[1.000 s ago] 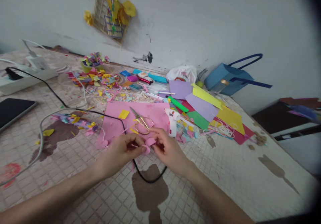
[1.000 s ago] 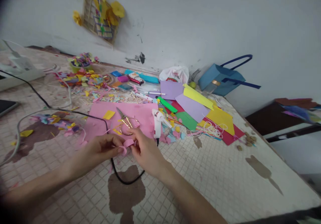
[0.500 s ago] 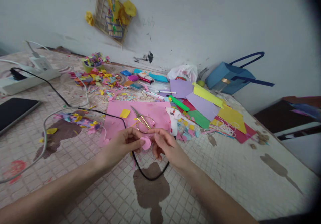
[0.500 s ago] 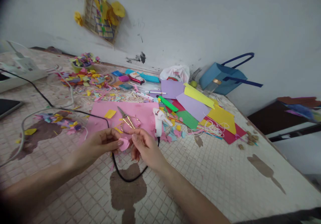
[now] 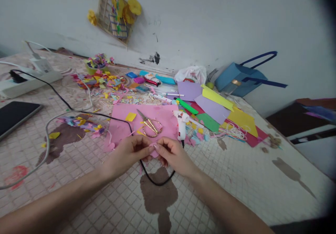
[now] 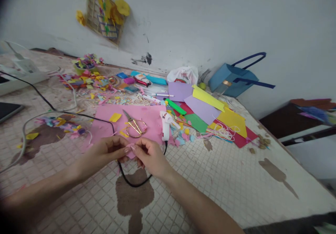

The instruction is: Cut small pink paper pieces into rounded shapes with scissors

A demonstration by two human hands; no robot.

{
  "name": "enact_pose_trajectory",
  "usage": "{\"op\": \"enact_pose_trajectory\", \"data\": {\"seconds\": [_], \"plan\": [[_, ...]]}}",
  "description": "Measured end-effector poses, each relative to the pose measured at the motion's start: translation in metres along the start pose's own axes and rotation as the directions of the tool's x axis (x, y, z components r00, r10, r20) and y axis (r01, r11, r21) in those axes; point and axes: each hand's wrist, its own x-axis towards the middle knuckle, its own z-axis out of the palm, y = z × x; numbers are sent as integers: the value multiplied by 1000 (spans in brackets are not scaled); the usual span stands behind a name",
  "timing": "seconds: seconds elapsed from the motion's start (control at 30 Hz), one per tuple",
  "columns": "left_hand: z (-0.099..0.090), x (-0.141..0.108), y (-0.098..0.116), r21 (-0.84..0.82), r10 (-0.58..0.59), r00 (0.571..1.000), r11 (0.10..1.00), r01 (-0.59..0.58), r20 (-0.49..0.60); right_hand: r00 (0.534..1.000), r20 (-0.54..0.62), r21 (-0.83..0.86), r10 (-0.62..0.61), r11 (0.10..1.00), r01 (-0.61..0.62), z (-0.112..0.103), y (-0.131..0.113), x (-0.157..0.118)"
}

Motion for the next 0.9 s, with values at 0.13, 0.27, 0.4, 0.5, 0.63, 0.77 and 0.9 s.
{"op": "enact_pose_trajectory", "data": {"seconds": [0.13,0.27,0.4,0.5,0.63,0.77,0.9], "plan": [[-1,0,2,-30,-40,998,999,38,-55,1000,20,31,14,999,-14,0,1,1],[-1,0,1,-12,-27,999,1000,27,-42,999,34,28,17,999,-18,0,1,1],[-1,0,-3,31,15,1000,999,-15,-9,999,44,15,26,1000,-27,-2,2,0],[-2,0,-3,46,6,1000,999,-5,-6,998,59,13,37,999,-38,-2,1,-1],[-2,0,-1,33,-13,1000,999,13,7,997,69,4,44,999,-45,-3,2,-1],[-1,2,-3,29,-15,1000,999,15,5,998,52,-39,34,999,-32,-4,3,-3],[-1,2,-7,18,-3,1000,1000,3,-4,998,58,-46,25,999,-23,-7,5,-4]]}}
